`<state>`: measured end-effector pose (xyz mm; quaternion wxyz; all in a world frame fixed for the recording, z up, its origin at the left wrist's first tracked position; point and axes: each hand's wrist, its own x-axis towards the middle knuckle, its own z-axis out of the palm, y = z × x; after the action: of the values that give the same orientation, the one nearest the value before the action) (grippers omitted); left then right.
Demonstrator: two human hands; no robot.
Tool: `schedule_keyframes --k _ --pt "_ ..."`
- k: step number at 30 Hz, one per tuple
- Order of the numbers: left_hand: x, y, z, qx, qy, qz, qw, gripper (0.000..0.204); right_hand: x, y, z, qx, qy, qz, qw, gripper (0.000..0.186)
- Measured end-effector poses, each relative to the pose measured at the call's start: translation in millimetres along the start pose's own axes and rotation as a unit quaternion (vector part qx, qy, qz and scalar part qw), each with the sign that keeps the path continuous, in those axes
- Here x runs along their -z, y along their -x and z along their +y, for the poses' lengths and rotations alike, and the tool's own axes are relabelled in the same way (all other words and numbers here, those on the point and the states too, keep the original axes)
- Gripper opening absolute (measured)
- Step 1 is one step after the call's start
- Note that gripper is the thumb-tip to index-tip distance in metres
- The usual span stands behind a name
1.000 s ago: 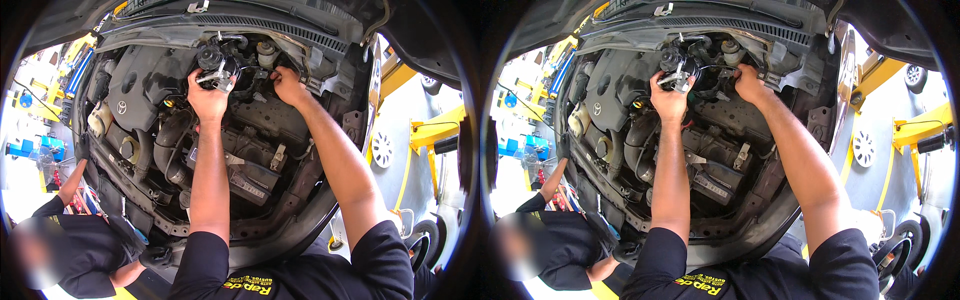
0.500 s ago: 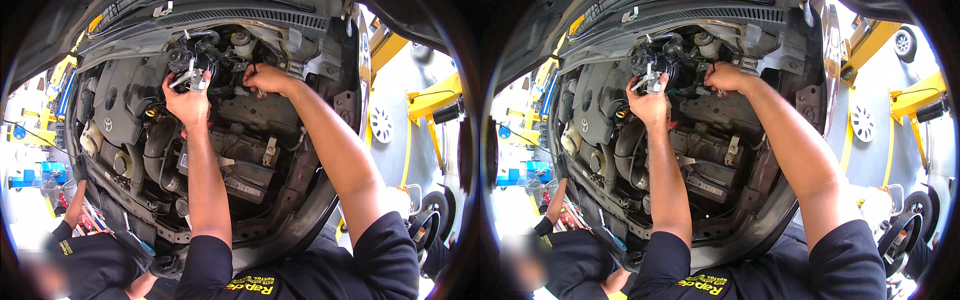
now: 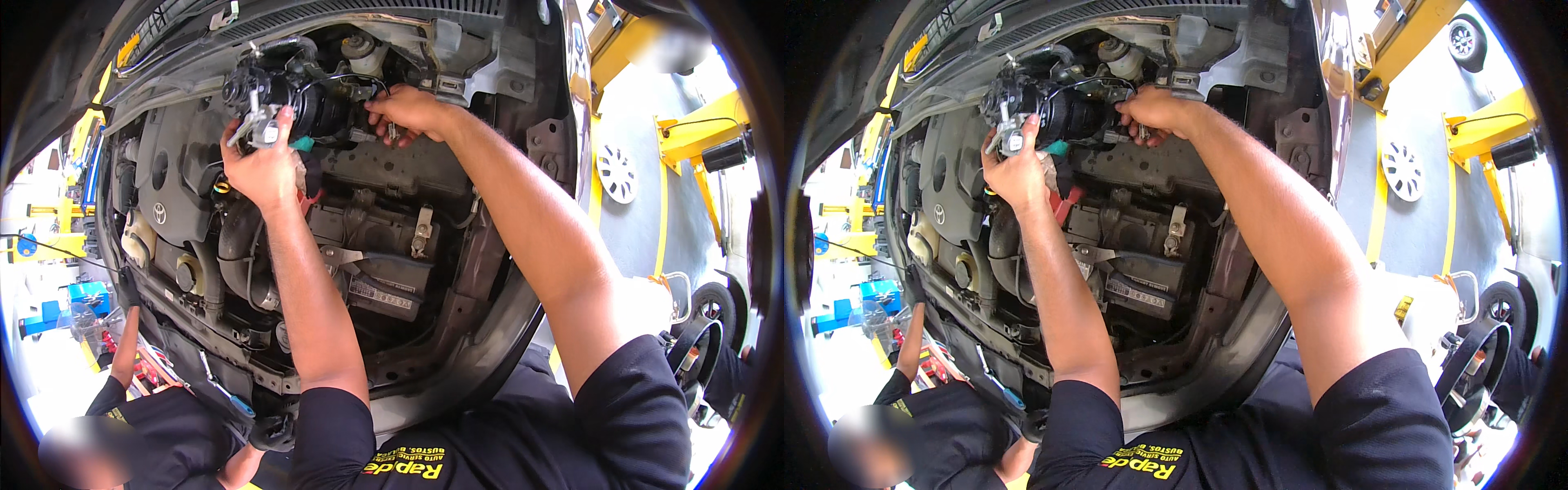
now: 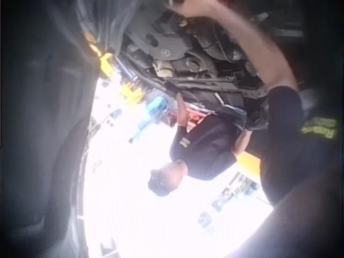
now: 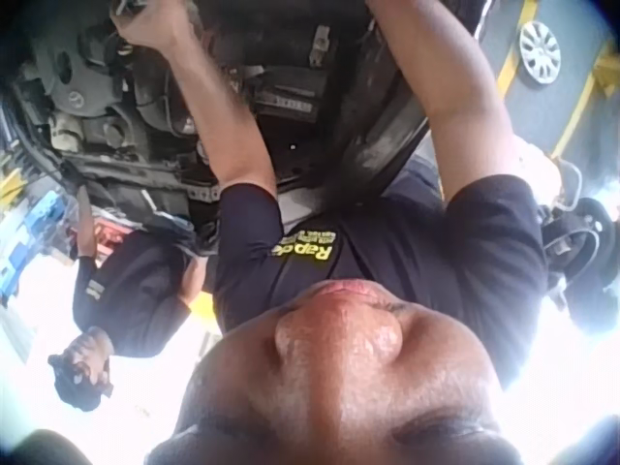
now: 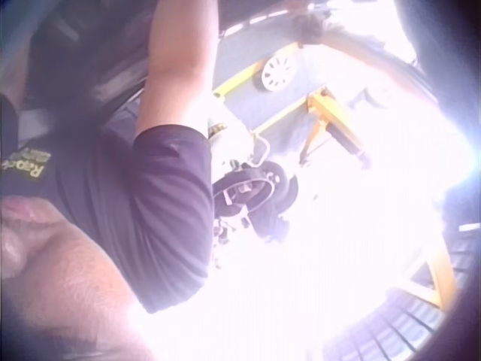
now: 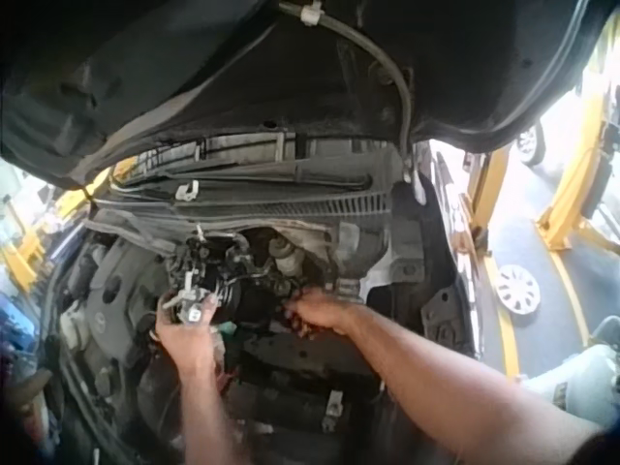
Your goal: The person carries a cylindrical car part and a piece of paper through a garage, then places the paper on a car hood. The person picks up a black mechanical component, wipes it with a cloth, and installs it into the engine bay of a car.
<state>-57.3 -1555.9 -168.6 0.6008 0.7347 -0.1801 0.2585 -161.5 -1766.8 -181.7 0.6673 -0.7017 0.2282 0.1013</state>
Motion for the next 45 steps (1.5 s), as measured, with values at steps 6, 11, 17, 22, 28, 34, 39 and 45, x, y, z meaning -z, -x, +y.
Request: schedule_keyframes --k 6,11,17,22,28,34,39,45 --pt "13 1 -2 0.146 0.161 0.038 0.975 0.035 2 -2 -3 0.089 -0.143 -0.021 0.985 0.021" --pt "27 -10 20 0.217 0.285 0.09 0.929 0.024 -1 -21 12 0.192 -0.19 -0.037 0.962 0.019" --pt "36 -25 26 0.236 0.119 0.04 0.964 0.019 -29 -13 3 0.147 -0.171 0.009 0.974 0.044" --pt "28 -26 10 0.176 0.105 -0.018 0.979 0.025 -50 -20 -4 0.22 -0.029 0.032 0.975 0.045" --pt "47 7 -30 0.001 0.148 -0.225 0.963 0.084 -64 -33 -4 0.273 -0.048 0.039 0.96 0.043" --pt "14 -21 -24 0.003 0.064 -0.236 0.97 0.073 -58 -27 -9 0.322 0.01 0.025 0.946 0.047" --pt "14 -21 -10 0.037 0.073 -0.193 0.978 0.066 -41 -32 -20 0.282 -0.134 -0.014 0.95 0.027" --pt "44 -45 -6 0.208 0.13 -0.171 0.954 0.062 -29 -15 -17 0.224 0.048 0.002 0.973 0.009"
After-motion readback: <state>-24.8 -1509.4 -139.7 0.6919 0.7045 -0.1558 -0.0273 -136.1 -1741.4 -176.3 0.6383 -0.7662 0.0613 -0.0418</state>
